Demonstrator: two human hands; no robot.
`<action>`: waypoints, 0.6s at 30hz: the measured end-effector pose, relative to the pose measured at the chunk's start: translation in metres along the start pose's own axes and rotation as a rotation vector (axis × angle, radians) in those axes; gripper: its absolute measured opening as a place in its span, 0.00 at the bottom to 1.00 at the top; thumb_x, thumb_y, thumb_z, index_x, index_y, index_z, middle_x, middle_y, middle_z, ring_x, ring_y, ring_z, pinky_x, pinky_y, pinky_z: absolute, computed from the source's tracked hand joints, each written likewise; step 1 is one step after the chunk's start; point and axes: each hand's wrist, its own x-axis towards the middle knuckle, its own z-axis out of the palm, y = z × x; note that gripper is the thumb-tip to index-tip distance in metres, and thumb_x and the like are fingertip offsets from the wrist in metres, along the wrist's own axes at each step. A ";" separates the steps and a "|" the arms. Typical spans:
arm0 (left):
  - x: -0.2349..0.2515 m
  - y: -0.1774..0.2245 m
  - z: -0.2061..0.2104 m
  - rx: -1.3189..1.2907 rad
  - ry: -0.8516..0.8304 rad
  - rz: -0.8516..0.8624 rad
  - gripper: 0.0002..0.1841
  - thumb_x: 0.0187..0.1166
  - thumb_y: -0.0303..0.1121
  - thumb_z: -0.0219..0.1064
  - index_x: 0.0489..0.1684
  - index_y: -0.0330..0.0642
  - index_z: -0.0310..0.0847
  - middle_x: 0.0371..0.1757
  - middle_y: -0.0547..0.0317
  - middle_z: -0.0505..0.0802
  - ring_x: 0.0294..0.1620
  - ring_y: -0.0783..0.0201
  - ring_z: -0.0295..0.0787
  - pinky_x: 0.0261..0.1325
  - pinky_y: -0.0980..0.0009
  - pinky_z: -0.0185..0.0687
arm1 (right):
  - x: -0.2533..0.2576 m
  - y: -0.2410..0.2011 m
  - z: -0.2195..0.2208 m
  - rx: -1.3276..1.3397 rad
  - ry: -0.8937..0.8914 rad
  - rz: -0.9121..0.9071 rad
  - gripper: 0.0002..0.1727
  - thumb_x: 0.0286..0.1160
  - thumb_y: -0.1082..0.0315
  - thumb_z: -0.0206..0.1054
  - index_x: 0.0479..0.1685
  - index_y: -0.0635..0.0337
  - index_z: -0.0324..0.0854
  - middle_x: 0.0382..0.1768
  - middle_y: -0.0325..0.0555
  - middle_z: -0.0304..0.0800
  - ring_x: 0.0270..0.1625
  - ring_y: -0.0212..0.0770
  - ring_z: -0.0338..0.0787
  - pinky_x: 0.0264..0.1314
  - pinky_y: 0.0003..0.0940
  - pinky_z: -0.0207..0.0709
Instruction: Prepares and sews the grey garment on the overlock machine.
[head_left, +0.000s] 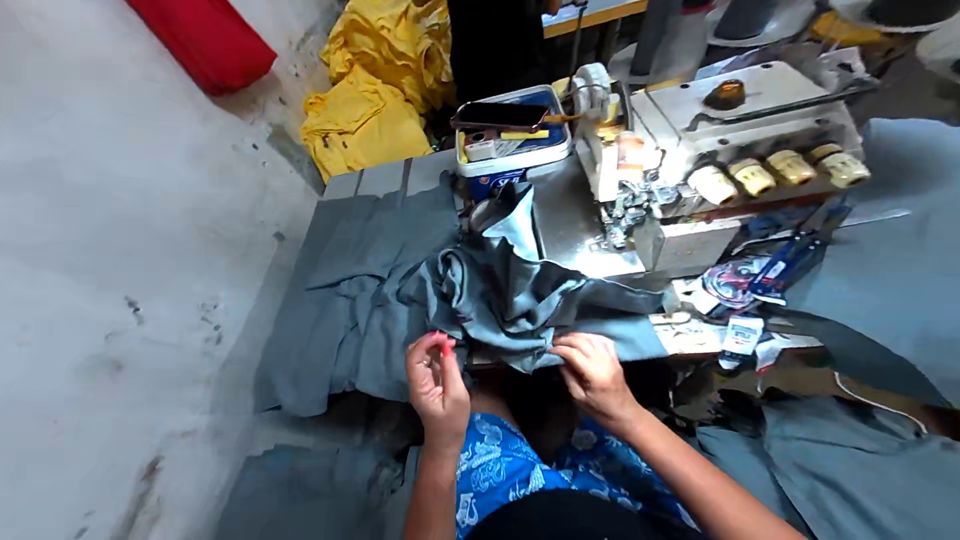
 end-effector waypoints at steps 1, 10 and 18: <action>-0.009 -0.004 -0.008 0.025 0.033 -0.021 0.13 0.78 0.19 0.58 0.58 0.30 0.74 0.52 0.66 0.88 0.54 0.81 0.86 0.56 0.80 0.85 | 0.006 -0.008 -0.010 0.108 0.001 0.071 0.12 0.80 0.70 0.59 0.42 0.62 0.90 0.44 0.51 0.95 0.53 0.46 0.92 0.64 0.45 0.79; -0.019 0.001 0.015 0.392 -0.213 0.114 0.30 0.65 0.34 0.77 0.65 0.24 0.80 0.68 0.25 0.84 0.72 0.40 0.81 0.73 0.54 0.78 | 0.056 -0.047 -0.115 0.339 0.106 0.192 0.11 0.76 0.71 0.68 0.47 0.74 0.89 0.46 0.37 0.96 0.50 0.09 0.87 0.59 0.08 0.78; 0.023 0.005 0.007 0.715 -0.217 -0.043 0.37 0.56 0.21 0.77 0.74 0.23 0.75 0.76 0.16 0.75 0.71 0.14 0.74 0.61 0.18 0.66 | 0.052 -0.075 -0.195 0.282 0.241 0.152 0.09 0.88 0.63 0.60 0.49 0.49 0.87 0.45 0.15 0.91 0.47 0.08 0.85 0.54 0.09 0.80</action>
